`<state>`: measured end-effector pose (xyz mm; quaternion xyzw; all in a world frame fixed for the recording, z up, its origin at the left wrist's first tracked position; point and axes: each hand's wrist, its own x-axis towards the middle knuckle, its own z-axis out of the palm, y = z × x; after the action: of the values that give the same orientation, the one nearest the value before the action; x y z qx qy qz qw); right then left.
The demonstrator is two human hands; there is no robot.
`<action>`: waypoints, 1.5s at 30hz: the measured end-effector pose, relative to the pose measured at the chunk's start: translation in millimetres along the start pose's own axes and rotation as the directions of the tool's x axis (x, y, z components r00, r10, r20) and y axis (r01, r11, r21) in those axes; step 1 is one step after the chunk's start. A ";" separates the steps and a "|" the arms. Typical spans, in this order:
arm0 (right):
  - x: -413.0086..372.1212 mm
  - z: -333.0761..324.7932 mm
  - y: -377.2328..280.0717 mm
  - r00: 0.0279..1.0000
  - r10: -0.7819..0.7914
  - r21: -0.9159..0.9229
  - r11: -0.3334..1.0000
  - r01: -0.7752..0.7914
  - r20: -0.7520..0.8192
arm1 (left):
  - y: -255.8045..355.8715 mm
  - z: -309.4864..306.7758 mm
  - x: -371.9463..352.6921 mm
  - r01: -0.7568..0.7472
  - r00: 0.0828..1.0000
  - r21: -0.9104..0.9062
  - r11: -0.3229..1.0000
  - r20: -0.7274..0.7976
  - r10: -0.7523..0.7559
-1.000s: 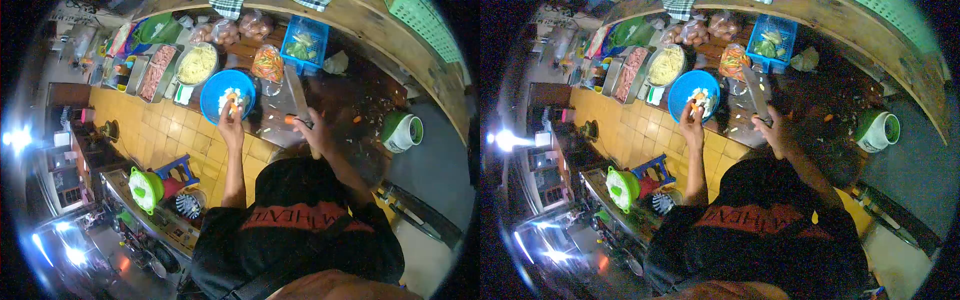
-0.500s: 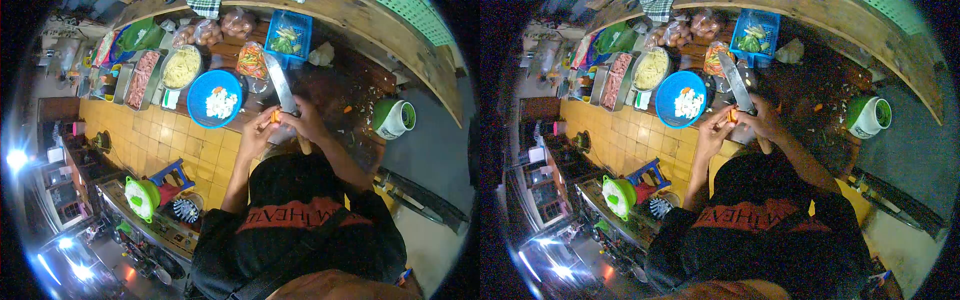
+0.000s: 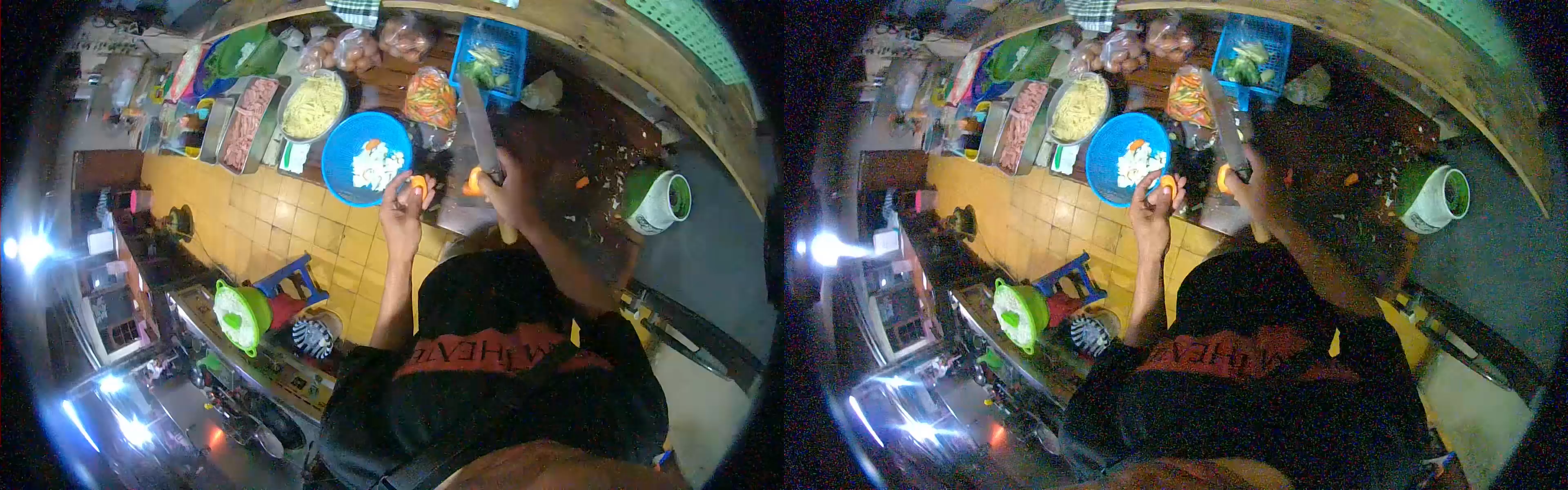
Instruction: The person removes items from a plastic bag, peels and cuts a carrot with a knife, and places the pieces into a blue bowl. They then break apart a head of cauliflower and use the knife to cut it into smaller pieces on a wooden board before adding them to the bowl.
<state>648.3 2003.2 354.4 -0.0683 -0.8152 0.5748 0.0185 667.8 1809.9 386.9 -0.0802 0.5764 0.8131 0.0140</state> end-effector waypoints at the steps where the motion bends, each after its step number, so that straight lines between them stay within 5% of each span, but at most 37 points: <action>1: 3.7 0.9 -14.6 1.000 -0.008 0.006 1.000 0.008 0.011 | -0.1 -5.9 -1.8 -0.044 0.998 0.025 0.999 -0.035 0.045; 3: 11.9 4.2 -60.3 0.964 -0.005 0.111 0.993 -0.026 0.266 | -2.1 -15.7 -5.8 -0.093 0.992 0.051 0.994 -0.078 0.097; 4: 16.4 31.2 -50.8 0.965 -0.190 0.420 0.902 0.098 0.182 | -4.7 -20.1 -9.1 -0.129 0.982 0.146 0.981 -0.115 0.147; 6: 19.0 36.8 -79.8 0.933 -0.236 0.360 0.924 0.130 0.270 | -3.1 -21.7 -17.1 -0.195 0.948 0.400 0.895 -0.157 0.277; 14: 7.3 35.4 -69.9 0.821 -0.109 0.387 0.911 -0.143 0.560 | -10.5 0.5 -21.1 -0.230 0.924 0.380 0.896 -0.204 0.323; 19: 2.1 22.8 -41.3 0.869 -0.075 0.477 0.857 -0.194 0.488 | -17.5 15.8 -24.3 -0.187 0.976 0.250 0.950 -0.065 0.210; 26: -4.2 -8.4 -45.0 0.898 0.082 0.341 0.907 -0.247 0.433 | -19.8 21.2 -19.6 -0.065 0.992 0.014 0.998 0.112 0.063; 31: -2.2 -14.9 -41.8 0.930 0.099 0.307 0.927 -0.215 0.353 | -13.2 24.0 -10.5 -0.063 0.983 0.092 0.994 0.177 0.046; 33: -2.0 -14.2 -36.9 0.936 0.139 0.302 0.922 -0.241 0.324 | -2.1 33.1 -11.5 -0.211 0.977 0.230 0.950 0.071 0.200; 35: -1.6 -11.9 -32.5 0.932 0.158 0.298 0.918 -0.260 0.325 | -10.9 25.7 -6.3 -0.197 0.980 0.267 0.943 0.063 0.187; 37: -2.0 -6.3 -29.0 0.946 0.122 0.338 0.914 -0.226 0.301 | -23.9 13.9 3.3 -0.050 0.998 -0.007 0.999 -0.048 0.049; 41: 10.4 14.1 -32.0 0.961 0.053 0.329 0.933 -0.144 0.270 | -23.5 -30.4 15.6 -0.080 0.977 0.032 0.996 -0.193 0.085; 43: 22.4 33.6 -40.5 0.933 -0.002 0.383 0.912 -0.146 0.360 | -28.1 -64.5 32.9 -0.213 0.926 0.235 0.948 -0.262 0.273; 44: 30.3 51.5 -42.4 0.916 -0.075 0.554 0.815 -0.171 0.393 | -35.7 -90.7 44.2 -0.199 0.909 0.344 0.918 -0.286 0.304; 45: 34.1 54.3 -60.3 0.905 -0.103 0.464 0.879 -0.112 0.414 | -25.6 -92.1 48.1 -0.193 0.917 0.346 0.918 -0.271 0.294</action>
<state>603.2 1937.1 391.0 0.0636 -0.6322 0.7584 -0.1453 633.8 1728.6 326.1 -0.1333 0.6976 0.6834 -0.1688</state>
